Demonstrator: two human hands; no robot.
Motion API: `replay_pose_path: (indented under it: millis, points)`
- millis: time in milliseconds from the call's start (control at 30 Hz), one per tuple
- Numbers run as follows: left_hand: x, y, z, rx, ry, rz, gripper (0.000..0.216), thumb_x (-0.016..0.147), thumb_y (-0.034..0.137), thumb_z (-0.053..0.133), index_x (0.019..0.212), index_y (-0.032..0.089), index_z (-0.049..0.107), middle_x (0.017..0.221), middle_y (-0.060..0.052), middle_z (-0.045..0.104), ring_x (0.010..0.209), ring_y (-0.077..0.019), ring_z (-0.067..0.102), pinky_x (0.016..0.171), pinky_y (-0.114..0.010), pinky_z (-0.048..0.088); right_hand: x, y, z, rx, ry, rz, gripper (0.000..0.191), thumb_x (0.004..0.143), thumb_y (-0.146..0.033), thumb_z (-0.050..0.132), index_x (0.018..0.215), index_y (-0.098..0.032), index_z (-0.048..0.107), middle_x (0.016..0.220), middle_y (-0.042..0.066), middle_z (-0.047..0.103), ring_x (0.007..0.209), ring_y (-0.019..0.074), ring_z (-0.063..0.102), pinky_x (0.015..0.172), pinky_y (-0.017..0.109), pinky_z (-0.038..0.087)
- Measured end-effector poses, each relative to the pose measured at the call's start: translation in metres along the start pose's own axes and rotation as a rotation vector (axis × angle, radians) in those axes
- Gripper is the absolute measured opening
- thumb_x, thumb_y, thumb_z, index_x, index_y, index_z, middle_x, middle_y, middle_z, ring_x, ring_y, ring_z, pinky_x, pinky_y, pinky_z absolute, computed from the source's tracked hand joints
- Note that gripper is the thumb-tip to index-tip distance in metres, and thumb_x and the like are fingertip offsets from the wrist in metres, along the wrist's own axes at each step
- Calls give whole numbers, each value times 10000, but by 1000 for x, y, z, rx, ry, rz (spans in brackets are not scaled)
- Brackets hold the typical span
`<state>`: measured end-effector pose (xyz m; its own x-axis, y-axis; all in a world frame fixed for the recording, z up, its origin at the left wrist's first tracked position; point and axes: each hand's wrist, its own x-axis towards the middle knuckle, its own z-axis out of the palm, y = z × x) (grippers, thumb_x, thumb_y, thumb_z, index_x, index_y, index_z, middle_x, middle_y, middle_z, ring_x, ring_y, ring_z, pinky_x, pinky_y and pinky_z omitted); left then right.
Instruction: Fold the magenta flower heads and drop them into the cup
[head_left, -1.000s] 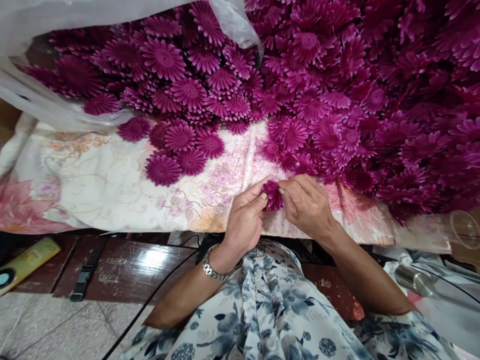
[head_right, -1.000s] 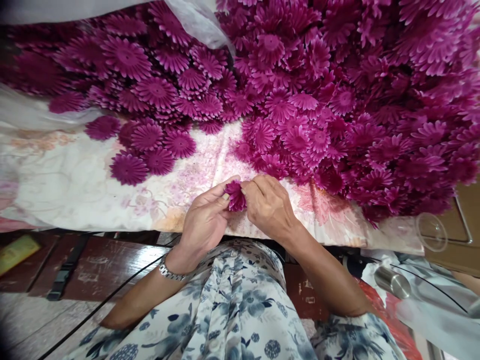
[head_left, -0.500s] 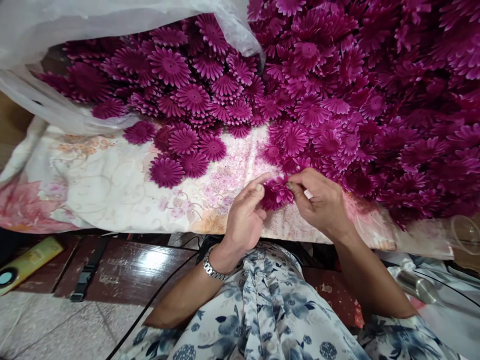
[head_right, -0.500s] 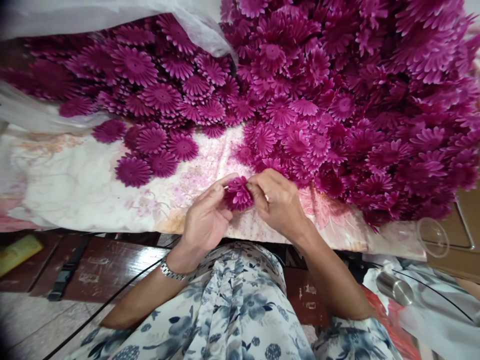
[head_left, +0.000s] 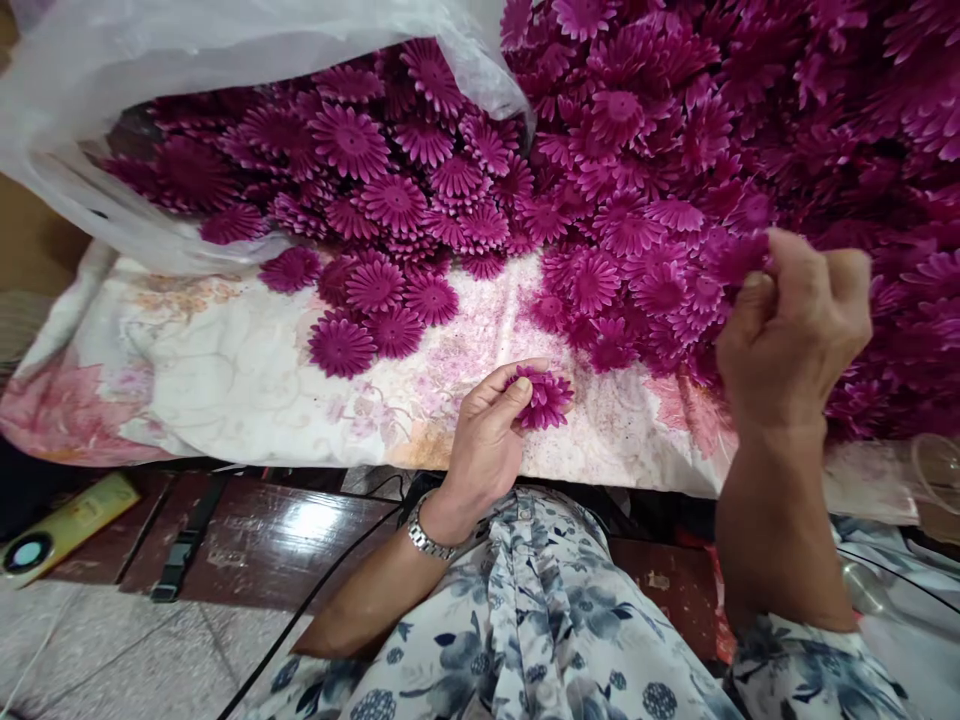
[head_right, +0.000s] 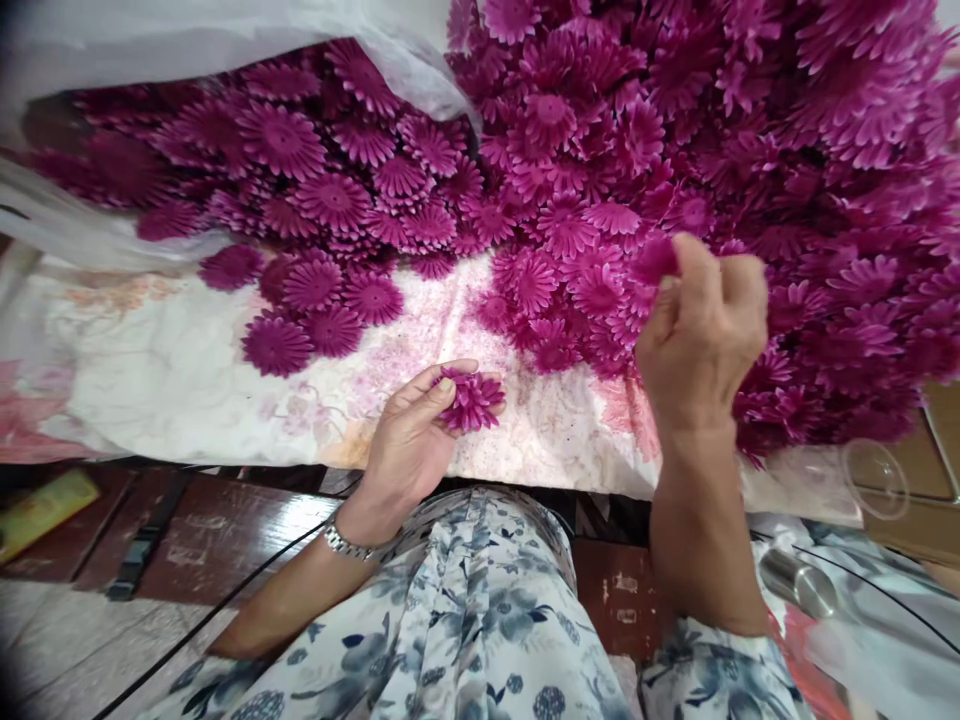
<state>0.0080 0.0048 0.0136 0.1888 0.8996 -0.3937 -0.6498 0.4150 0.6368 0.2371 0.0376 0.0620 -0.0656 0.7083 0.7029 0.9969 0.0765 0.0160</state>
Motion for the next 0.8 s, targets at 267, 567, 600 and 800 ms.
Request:
replay_pose_path:
  millis: [267,567,600,800]
  points:
    - [5,4,9,-177,-24,-43,214,786,193,506,844,122,699,839,-65,697,790,-155,646,719,-267,541,-20,-57,-5,565,-204,-214,91,832,-173,591,902,-169,648,803,50,624,744,139,571,634,258,487]
    - [-1,-2,5,-60,-101,-101,384,606,228,747,986,189,700,907,-35,695,838,-141,609,685,-204,474,-47,-95,9,590,-379,-228,126,855,-180,509,763,-160,592,723,62,585,712,174,529,659,317,463]
    - [-1,-3,4,-32,-95,-89,366,580,183,754,943,188,708,855,-25,696,815,-140,611,710,-217,472,-45,-93,7,634,-389,-217,106,856,-172,504,786,-163,584,739,59,586,724,169,533,668,310,464]
    - [2,-5,2,160,-96,-16,78,594,169,721,613,145,649,579,22,594,576,-87,515,607,-214,429,-29,-83,-3,858,-457,-85,252,827,-249,594,1064,-173,556,1013,92,591,972,193,541,823,342,468]
